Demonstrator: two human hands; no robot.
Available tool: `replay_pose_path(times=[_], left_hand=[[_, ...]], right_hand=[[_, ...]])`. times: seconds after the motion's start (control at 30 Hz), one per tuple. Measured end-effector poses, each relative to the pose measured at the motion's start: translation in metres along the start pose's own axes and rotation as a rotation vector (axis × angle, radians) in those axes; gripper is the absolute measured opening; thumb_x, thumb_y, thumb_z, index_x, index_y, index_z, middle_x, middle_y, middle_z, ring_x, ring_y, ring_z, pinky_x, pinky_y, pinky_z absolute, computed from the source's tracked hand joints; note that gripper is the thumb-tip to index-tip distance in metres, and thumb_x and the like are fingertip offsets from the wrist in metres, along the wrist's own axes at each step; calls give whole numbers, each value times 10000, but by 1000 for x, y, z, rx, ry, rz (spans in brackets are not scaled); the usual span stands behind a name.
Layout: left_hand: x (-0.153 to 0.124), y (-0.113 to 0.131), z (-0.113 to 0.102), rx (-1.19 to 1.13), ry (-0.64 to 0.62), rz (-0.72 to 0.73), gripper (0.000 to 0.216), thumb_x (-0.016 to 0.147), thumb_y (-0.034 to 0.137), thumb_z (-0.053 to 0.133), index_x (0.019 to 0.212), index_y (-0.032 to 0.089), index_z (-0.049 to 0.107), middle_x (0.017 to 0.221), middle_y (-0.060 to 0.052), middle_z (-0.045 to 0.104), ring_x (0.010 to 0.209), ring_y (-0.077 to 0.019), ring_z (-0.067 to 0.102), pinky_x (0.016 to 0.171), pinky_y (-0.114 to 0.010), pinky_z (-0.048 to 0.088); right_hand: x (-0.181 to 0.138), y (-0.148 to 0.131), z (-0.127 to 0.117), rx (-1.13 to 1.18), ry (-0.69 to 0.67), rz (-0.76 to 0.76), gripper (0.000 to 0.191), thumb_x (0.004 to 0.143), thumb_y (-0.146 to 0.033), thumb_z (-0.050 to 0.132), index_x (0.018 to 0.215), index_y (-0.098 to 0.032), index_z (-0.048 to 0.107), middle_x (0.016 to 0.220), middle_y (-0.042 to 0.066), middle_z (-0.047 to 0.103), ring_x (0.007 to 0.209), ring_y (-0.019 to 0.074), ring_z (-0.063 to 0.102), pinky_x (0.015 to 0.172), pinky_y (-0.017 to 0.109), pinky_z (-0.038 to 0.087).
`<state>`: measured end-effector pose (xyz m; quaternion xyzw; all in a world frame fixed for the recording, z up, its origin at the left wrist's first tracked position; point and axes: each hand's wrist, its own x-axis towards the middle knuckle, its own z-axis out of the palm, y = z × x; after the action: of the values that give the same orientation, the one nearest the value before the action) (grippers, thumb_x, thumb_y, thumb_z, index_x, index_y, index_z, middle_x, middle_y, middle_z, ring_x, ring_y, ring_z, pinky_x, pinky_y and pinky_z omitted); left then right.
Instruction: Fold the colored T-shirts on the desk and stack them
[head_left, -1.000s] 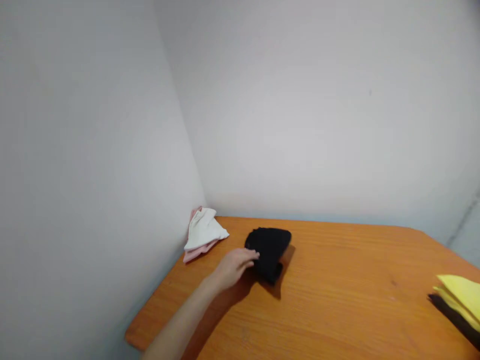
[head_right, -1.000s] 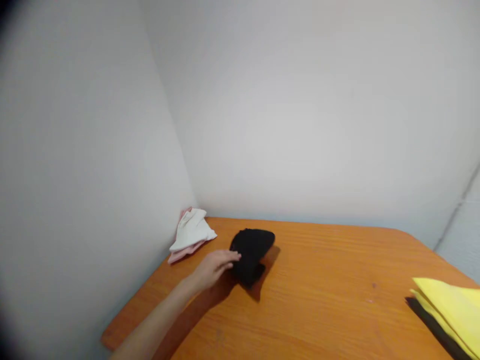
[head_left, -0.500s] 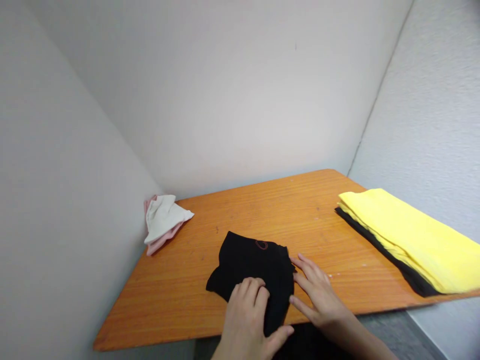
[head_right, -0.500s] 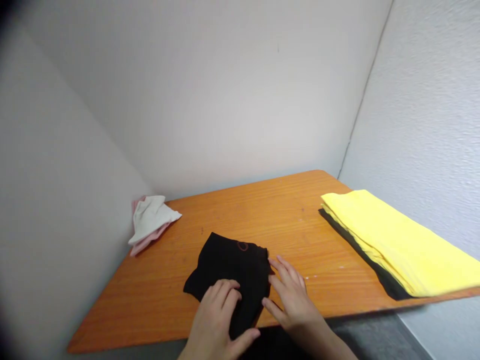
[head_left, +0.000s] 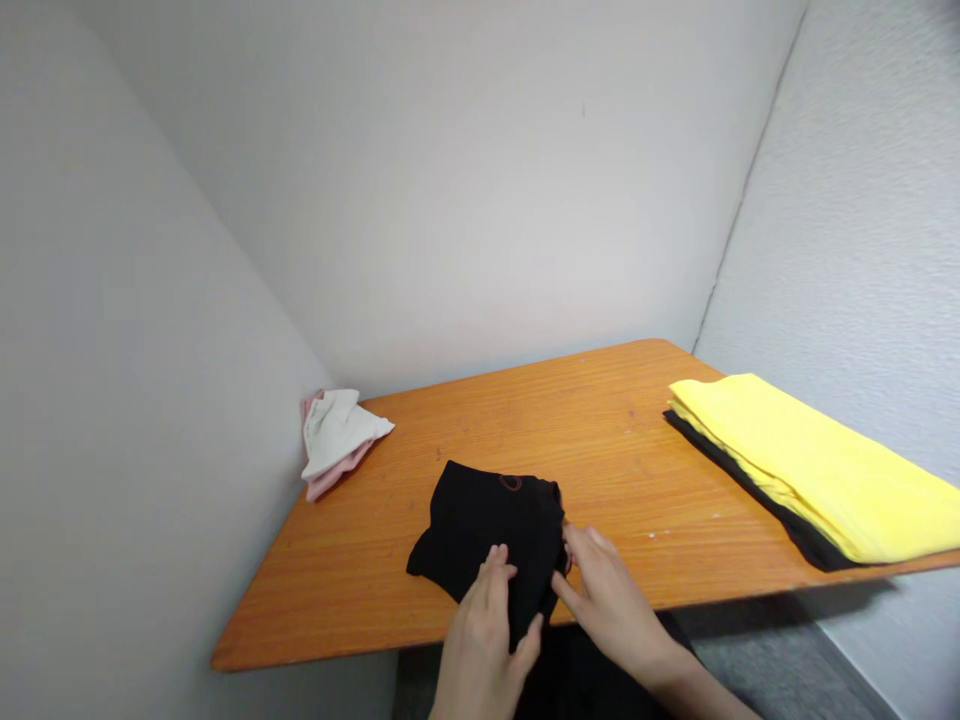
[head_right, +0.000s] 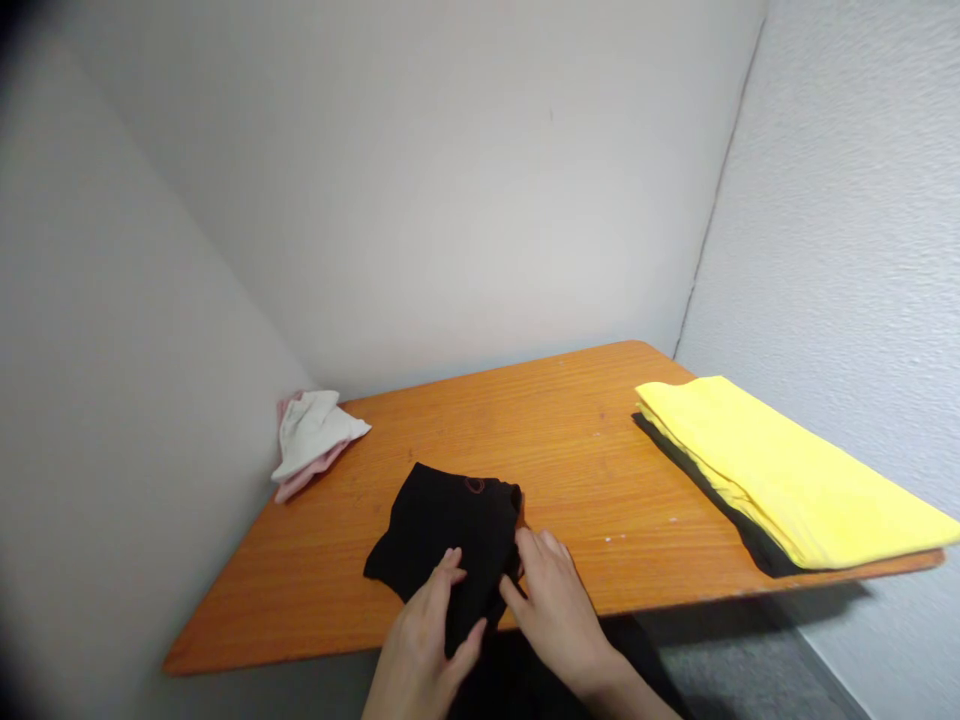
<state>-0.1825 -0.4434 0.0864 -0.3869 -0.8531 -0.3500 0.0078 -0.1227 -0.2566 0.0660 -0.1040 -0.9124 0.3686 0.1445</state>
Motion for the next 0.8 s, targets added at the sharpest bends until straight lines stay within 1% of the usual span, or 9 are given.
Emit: replay_pose_path(times=[0.1, 0.17, 0.23, 0.3, 0.4, 0.47, 0.53, 0.67, 0.8], left_hand=[[-1, -3, -9, -199, 28, -153, 316, 929, 292, 481, 1222, 191, 542, 1150, -111, 664, 1074, -229, 643, 930, -364, 523], [-3, -10, -11, -408, 133, -322, 261, 940, 382, 480, 1094, 196, 580, 1060, -89, 677, 1018, -218, 653, 901, -335, 525], [-7, -18, -8, -649, 318, -515, 308, 899, 438, 540, 1088, 197, 576, 1144, -105, 655, 1093, -236, 627, 916, -335, 520], [-14, -25, -2, -882, 480, -690, 419, 853, 433, 596, 1202, 209, 537, 1315, -126, 577, 1212, -257, 567, 946, -353, 513], [-22, -33, -3, -1004, 611, -768, 511, 834, 437, 607, 1281, 215, 499, 1365, -137, 542, 1257, -274, 533, 964, -390, 508], [-24, -34, -19, -890, 682, -725, 493, 840, 475, 591, 1249, 208, 523, 1311, -132, 577, 1258, -279, 526, 996, -406, 482], [-23, -30, -45, -674, 680, -600, 446, 849, 500, 581, 1183, 206, 558, 1243, -112, 607, 1230, -274, 537, 1017, -402, 457], [-12, -5, -109, -135, 553, -139, 256, 929, 408, 515, 1063, 208, 600, 1096, -68, 626, 1060, -223, 587, 977, -360, 446], [-8, 29, -150, 269, 718, 120, 203, 953, 242, 463, 1098, 193, 597, 1046, -71, 619, 1006, -206, 583, 943, -345, 430]], right_hand=[[1, 1, 5, 34, 50, -28, 156, 897, -240, 509, 1049, -210, 515, 986, 66, 563, 949, 238, 537, 838, 365, 445], [2, 1, 7, 19, 124, -28, 226, 914, -327, 526, 1098, -196, 511, 1033, 85, 561, 999, 254, 534, 868, 385, 446], [3, 1, 8, -27, 159, -25, 312, 920, -430, 537, 1107, -180, 524, 1040, 101, 565, 1014, 274, 530, 881, 413, 443], [4, 1, 6, -66, 107, -51, 290, 948, -458, 491, 999, -184, 569, 990, 97, 580, 970, 273, 540, 851, 416, 448], [7, 4, -5, -80, 40, -117, 308, 995, -370, 388, 838, -197, 588, 933, 88, 597, 912, 251, 551, 824, 397, 450], [10, 7, -21, -68, 81, -156, 283, 998, -337, 378, 917, -200, 612, 982, 90, 610, 951, 248, 552, 862, 395, 445], [15, 6, -46, -55, 153, -195, 255, 993, -324, 384, 1019, -205, 608, 1033, 87, 617, 998, 247, 550, 898, 394, 435], [21, -12, -103, -63, 318, -209, 222, 987, -312, 369, 927, -215, 559, 906, 58, 626, 862, 225, 586, 761, 347, 457], [3, -39, -151, -228, 645, -239, 213, 987, -305, 357, 982, -226, 555, 876, 57, 629, 776, 219, 600, 711, 350, 450]])
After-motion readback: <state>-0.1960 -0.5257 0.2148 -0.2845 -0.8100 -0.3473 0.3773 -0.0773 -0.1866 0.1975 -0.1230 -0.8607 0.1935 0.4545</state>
